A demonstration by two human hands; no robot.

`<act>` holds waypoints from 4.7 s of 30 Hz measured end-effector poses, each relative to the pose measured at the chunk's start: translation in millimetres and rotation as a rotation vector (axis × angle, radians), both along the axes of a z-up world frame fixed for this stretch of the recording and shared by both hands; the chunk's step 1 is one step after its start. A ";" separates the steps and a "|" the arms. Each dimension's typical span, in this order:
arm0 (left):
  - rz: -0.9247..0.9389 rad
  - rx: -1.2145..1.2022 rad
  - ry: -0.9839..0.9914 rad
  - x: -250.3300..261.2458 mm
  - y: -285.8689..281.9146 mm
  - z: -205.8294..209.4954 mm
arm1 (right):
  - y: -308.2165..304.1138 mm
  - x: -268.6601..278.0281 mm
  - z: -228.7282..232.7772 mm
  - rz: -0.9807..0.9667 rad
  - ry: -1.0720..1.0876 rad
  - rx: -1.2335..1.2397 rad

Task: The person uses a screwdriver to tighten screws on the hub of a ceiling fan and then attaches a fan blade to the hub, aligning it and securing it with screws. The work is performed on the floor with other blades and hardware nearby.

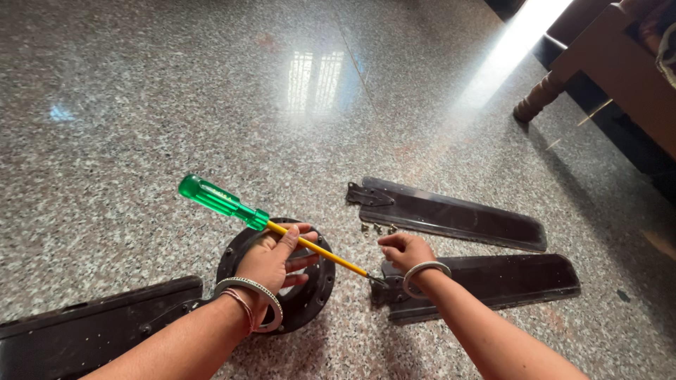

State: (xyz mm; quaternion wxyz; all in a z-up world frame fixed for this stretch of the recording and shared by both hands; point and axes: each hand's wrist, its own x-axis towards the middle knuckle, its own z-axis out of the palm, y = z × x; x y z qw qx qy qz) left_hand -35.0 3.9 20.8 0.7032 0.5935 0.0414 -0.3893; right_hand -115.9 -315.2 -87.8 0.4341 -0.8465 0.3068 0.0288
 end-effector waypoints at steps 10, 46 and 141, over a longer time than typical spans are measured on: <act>0.064 -0.019 -0.064 -0.6 39.3 11.1 | 20.0 -7.5 0.4 -0.277 -0.048 0.671; 0.016 -0.058 -0.087 -21.3 44.6 18.7 | 189.6 13.3 115.3 0.201 -0.490 0.505; 0.067 0.184 -0.338 0.6 83.9 32.4 | 237.4 13.6 158.0 0.397 -0.523 0.131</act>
